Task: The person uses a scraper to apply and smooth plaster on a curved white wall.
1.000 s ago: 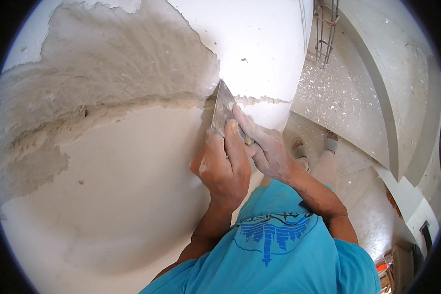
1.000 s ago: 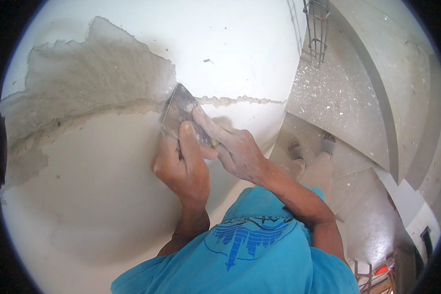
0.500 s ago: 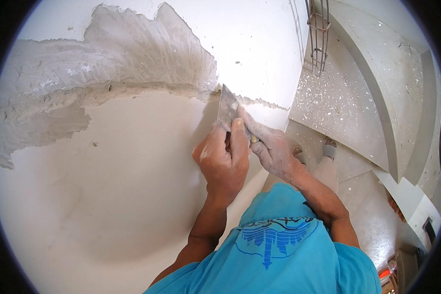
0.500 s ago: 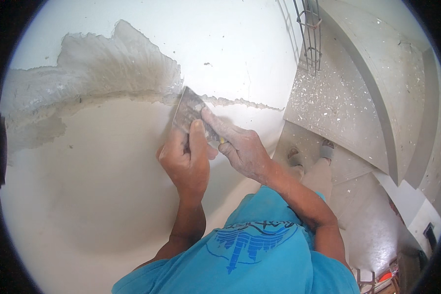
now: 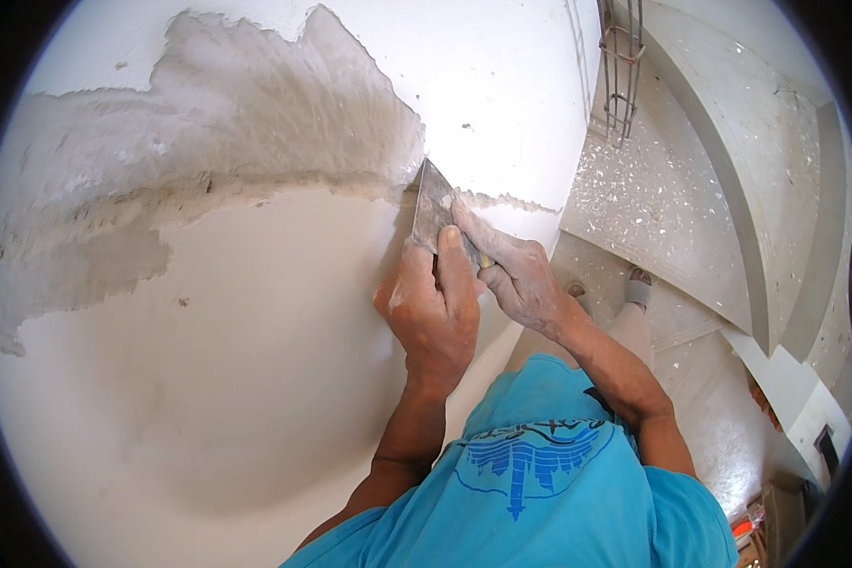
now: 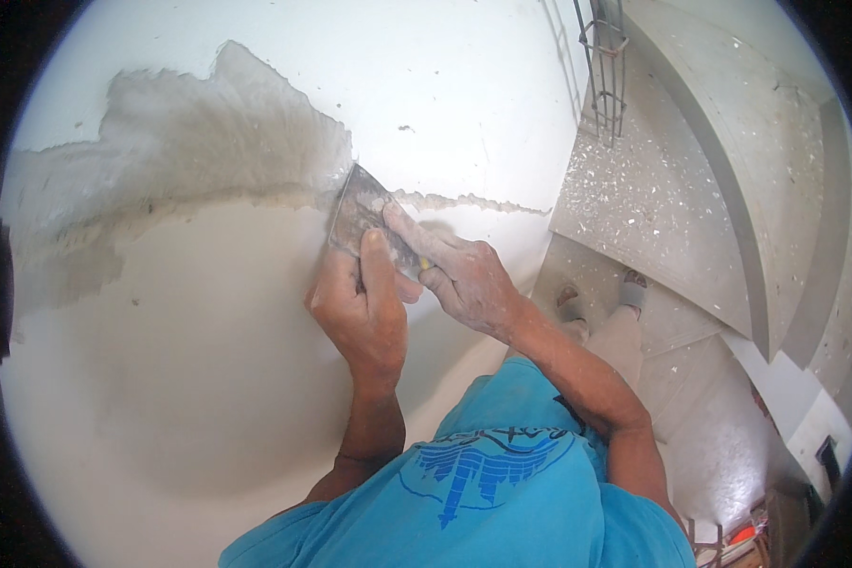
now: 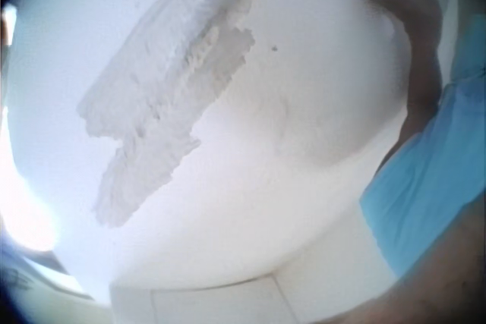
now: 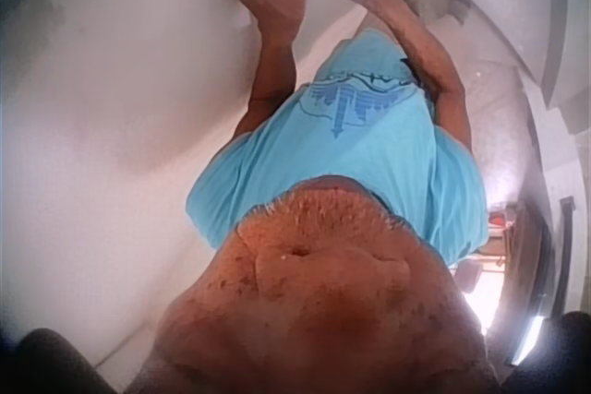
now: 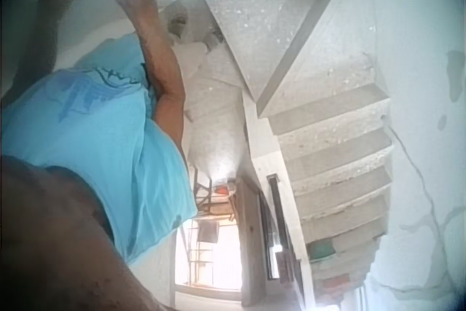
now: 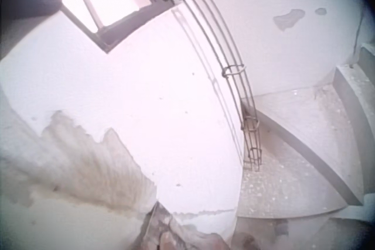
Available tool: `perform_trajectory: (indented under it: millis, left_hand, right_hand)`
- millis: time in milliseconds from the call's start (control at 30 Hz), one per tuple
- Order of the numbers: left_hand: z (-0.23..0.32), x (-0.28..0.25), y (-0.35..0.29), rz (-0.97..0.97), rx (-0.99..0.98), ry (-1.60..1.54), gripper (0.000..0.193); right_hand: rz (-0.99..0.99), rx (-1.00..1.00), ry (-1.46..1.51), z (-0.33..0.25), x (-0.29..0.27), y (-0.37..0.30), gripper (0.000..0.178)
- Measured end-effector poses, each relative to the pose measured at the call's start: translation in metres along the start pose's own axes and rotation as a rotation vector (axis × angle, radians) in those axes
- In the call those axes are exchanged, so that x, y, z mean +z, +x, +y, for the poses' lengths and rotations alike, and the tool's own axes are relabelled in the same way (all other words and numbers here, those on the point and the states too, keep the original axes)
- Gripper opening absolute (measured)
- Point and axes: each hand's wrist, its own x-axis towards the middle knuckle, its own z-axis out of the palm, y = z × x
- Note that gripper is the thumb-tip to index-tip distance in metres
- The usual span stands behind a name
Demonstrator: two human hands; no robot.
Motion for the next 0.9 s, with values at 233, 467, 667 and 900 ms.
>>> perform_trajectory:
  millis: [233,467,667,900]
  left_hand:
    - [0.001,0.01,0.0,0.081,-0.066,-0.016,0.029]
    - [0.005,0.018,0.021,0.107,-0.112,-0.03,0.032]
    - [0.012,0.007,0.015,0.087,0.026,-0.005,0.035]
    - [0.007,0.007,-0.001,0.114,-0.066,-0.045,0.035]
  right_hand:
    - [-0.093,0.043,-0.121,0.001,-0.003,0.007,0.068]
    - [0.077,-0.042,-0.182,-0.002,-0.004,0.024,0.076]
    - [0.115,-0.071,-0.139,-0.008,0.001,0.01,0.071]
    - [0.052,-0.114,-0.176,-0.004,0.0,0.008,0.071]
